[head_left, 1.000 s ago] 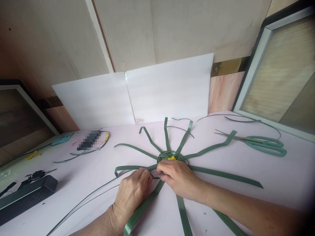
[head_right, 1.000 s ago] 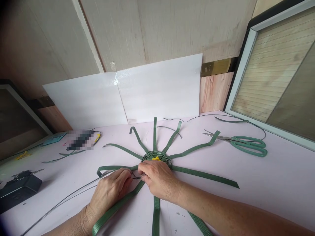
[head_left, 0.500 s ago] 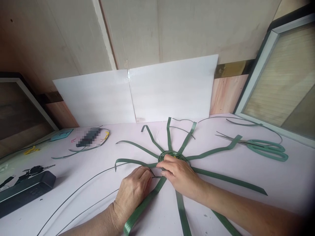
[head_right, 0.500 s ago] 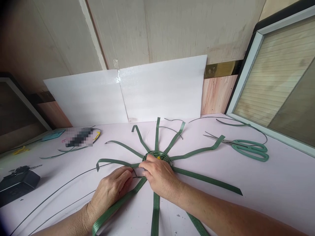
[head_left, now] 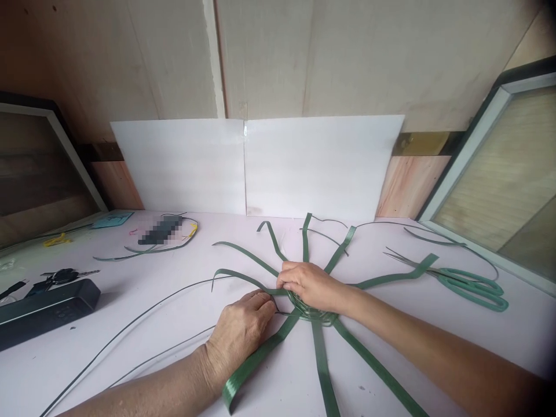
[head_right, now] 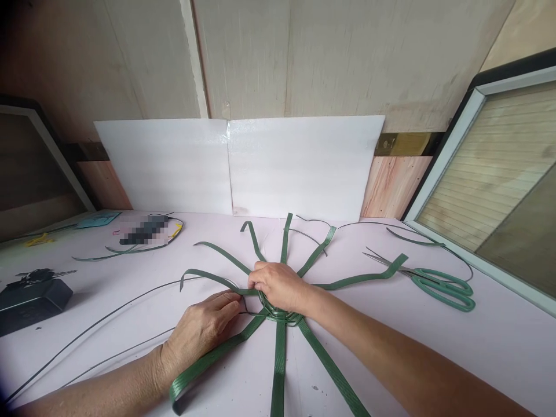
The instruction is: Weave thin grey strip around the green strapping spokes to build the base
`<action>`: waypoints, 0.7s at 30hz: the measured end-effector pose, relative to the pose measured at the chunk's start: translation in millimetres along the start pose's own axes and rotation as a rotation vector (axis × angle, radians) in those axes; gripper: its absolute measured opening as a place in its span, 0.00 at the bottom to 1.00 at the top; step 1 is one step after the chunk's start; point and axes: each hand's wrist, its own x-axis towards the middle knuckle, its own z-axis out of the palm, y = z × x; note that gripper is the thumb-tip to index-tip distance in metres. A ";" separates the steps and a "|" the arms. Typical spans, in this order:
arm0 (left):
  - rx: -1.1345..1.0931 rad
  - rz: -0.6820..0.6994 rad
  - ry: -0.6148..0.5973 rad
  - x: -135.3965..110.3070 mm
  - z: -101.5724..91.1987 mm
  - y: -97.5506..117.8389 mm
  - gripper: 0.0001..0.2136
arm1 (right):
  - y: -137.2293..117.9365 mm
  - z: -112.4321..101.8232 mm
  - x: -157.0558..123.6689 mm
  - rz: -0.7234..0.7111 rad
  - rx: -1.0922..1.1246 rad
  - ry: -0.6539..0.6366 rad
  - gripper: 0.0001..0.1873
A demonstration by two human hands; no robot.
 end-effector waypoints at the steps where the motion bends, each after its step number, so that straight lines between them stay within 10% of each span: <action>1: 0.002 0.001 -0.003 0.0 0.7 -0.2 0.09 | 2.9 -2.2 6.7 -0.018 0.056 -0.036 0.17; 11: -0.004 0.018 0.020 -1.4 5.8 -4.1 0.09 | 9.1 -4.0 43.9 -0.193 0.154 -0.266 0.13; 21: 0.206 0.148 0.217 3.4 5.0 -4.7 0.12 | 20.3 6.9 40.3 -0.208 0.258 -0.045 0.11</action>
